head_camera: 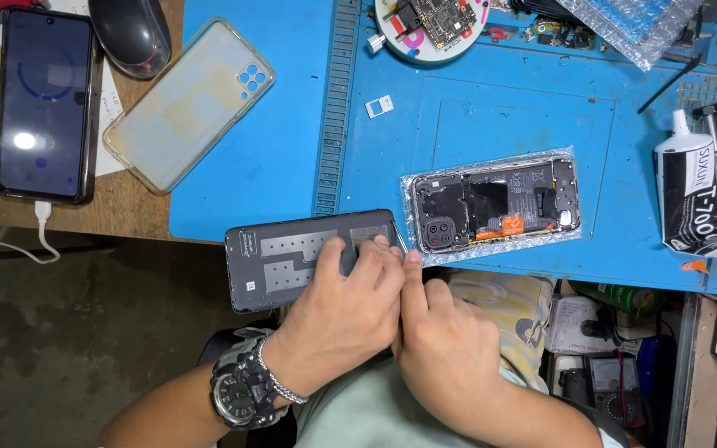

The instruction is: The person uses a metal prying tool to separate the back cover from a disassembled smartphone. They then pick up a second smartphone and apply adhesive from a tube along its edges.

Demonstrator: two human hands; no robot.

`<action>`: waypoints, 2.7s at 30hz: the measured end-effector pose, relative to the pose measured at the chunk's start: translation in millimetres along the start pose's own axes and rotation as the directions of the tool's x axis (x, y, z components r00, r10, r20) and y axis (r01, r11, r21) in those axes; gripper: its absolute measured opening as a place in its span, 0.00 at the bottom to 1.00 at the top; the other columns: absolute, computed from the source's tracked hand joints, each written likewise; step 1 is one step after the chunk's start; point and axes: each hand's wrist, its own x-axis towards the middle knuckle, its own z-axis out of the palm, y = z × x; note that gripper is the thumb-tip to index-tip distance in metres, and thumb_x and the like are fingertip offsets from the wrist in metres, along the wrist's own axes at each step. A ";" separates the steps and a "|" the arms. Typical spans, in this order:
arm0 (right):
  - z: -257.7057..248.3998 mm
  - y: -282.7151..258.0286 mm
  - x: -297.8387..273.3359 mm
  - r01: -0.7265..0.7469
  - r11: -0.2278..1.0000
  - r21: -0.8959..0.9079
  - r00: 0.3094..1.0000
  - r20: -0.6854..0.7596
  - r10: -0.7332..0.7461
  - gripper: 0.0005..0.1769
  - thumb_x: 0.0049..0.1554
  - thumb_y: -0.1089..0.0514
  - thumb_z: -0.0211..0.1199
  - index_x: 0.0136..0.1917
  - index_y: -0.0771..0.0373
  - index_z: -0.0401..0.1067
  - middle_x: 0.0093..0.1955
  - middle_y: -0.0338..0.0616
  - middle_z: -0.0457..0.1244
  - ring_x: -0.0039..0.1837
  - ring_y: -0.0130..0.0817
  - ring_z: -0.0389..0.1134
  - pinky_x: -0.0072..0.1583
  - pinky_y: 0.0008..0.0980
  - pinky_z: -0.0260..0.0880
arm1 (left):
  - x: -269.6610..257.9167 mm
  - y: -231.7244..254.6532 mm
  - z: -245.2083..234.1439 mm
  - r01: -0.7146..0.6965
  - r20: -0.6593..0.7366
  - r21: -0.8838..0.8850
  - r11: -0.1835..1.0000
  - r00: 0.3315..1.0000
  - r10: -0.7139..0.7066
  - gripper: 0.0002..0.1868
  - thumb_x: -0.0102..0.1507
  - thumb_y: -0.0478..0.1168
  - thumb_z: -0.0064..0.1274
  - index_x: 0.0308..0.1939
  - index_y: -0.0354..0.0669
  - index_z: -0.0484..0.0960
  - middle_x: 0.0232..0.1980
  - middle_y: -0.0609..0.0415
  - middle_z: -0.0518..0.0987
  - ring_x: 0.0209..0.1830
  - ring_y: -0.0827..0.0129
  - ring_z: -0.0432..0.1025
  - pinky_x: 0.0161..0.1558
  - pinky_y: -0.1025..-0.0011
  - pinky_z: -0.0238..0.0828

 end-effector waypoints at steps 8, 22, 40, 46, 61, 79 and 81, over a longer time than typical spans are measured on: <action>-2.3 17.2 9.7 -0.046 0.993 0.107 0.992 -0.115 0.059 0.31 0.57 0.55 0.59 0.73 0.59 0.68 0.35 0.39 0.62 0.28 0.44 0.62 0.26 0.44 0.56 | -4.6 -8.0 -7.8 0.009 -0.043 0.038 0.999 0.999 -0.008 0.14 0.66 0.37 0.47 0.50 0.36 0.84 0.49 0.45 0.79 0.45 0.57 0.71 0.46 0.54 0.67; -13.3 21.5 13.2 0.070 0.976 0.208 0.996 -0.063 -0.058 0.33 0.52 0.58 0.62 0.71 0.47 0.71 0.34 0.36 0.57 0.28 0.44 0.58 0.26 0.45 0.54 | -32.9 -36.5 12.7 0.062 -0.019 -0.098 0.993 0.998 -0.064 0.04 0.70 0.38 0.47 0.42 0.47 0.78 0.67 0.43 0.77 0.67 0.49 0.70 0.64 0.49 0.67; -14.8 17.4 38.3 0.121 0.965 0.233 0.932 -0.362 -0.030 0.30 0.56 0.68 0.58 0.72 0.59 0.71 0.33 0.35 0.58 0.29 0.39 0.57 0.30 0.39 0.54 | -21.3 -42.6 -7.2 0.012 -0.010 -0.177 0.984 1.000 -0.014 0.06 0.66 0.35 0.49 0.34 0.50 0.73 0.64 0.44 0.79 0.67 0.52 0.70 0.64 0.38 0.61; -23.5 21.6 2.1 0.020 0.973 0.231 0.999 0.025 -0.027 0.32 0.53 0.58 0.60 0.71 0.47 0.70 0.31 0.33 0.58 0.26 0.46 0.60 0.25 0.48 0.55 | -19.2 -31.9 -9.8 -0.021 -0.046 -0.167 0.986 0.999 0.014 0.08 0.64 0.35 0.54 0.32 0.54 0.76 0.55 0.49 0.81 0.63 0.53 0.74 0.62 0.30 0.60; -11.7 28.8 4.1 0.082 0.965 0.249 0.993 -0.101 -0.058 0.34 0.51 0.61 0.60 0.72 0.52 0.70 0.31 0.34 0.57 0.27 0.42 0.57 0.26 0.43 0.52 | -9.5 -40.3 -6.0 -0.055 0.048 -0.261 0.964 0.996 0.070 0.09 0.61 0.30 0.52 0.36 0.53 0.75 0.55 0.50 0.78 0.62 0.56 0.71 0.64 0.36 0.61; -13.0 28.3 5.4 0.108 0.968 0.226 0.994 -0.014 -0.107 0.34 0.52 0.56 0.62 0.73 0.51 0.68 0.32 0.34 0.58 0.28 0.45 0.60 0.27 0.46 0.57 | -8.2 -43.5 -4.9 -0.044 0.076 -0.326 0.944 0.994 0.073 0.07 0.62 0.32 0.52 0.36 0.50 0.75 0.60 0.49 0.79 0.65 0.56 0.69 0.66 0.37 0.60; -13.9 22.9 4.8 0.050 0.986 0.160 0.996 0.061 -0.061 0.36 0.48 0.54 0.62 0.72 0.50 0.69 0.33 0.36 0.59 0.26 0.50 0.61 0.24 0.51 0.56 | -8.3 -44.0 -4.5 -0.038 0.062 -0.350 0.936 0.996 0.064 0.07 0.62 0.31 0.52 0.35 0.50 0.74 0.59 0.49 0.79 0.64 0.56 0.70 0.66 0.37 0.61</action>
